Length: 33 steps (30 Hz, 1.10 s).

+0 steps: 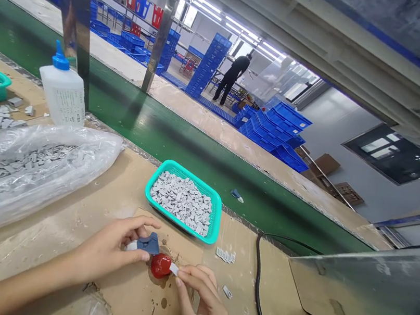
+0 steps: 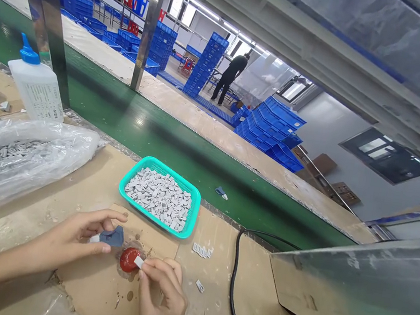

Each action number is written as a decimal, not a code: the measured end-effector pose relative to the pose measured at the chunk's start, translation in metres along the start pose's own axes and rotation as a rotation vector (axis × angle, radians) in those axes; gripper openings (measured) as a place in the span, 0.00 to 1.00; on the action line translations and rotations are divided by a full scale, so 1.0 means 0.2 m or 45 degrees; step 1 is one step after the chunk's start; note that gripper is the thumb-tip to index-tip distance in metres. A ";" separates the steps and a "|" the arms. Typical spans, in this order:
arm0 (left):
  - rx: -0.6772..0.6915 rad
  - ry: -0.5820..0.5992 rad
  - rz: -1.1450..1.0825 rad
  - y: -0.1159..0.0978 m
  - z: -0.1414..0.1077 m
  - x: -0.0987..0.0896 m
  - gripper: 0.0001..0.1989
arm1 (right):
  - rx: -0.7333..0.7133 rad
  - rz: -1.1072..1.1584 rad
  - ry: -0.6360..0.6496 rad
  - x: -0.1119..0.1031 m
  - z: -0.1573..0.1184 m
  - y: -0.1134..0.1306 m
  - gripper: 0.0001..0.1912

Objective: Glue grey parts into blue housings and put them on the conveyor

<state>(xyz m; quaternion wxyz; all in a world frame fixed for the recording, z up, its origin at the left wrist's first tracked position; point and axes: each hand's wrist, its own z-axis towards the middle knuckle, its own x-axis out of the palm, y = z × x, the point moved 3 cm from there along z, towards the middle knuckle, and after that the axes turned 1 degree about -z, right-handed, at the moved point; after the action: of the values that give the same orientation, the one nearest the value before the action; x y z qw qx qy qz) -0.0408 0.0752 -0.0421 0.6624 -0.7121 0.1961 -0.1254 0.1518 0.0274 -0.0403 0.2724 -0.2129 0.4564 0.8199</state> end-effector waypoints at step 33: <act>-0.246 0.283 -0.196 -0.04 -0.06 0.05 0.18 | -0.191 0.142 0.356 0.10 0.21 0.27 0.12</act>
<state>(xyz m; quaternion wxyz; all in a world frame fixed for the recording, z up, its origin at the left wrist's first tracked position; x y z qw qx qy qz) -0.0361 0.0611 -0.0338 0.5535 -0.7671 0.2243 -0.2343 0.0985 0.0448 0.0020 0.1437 -0.3190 0.4385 0.8279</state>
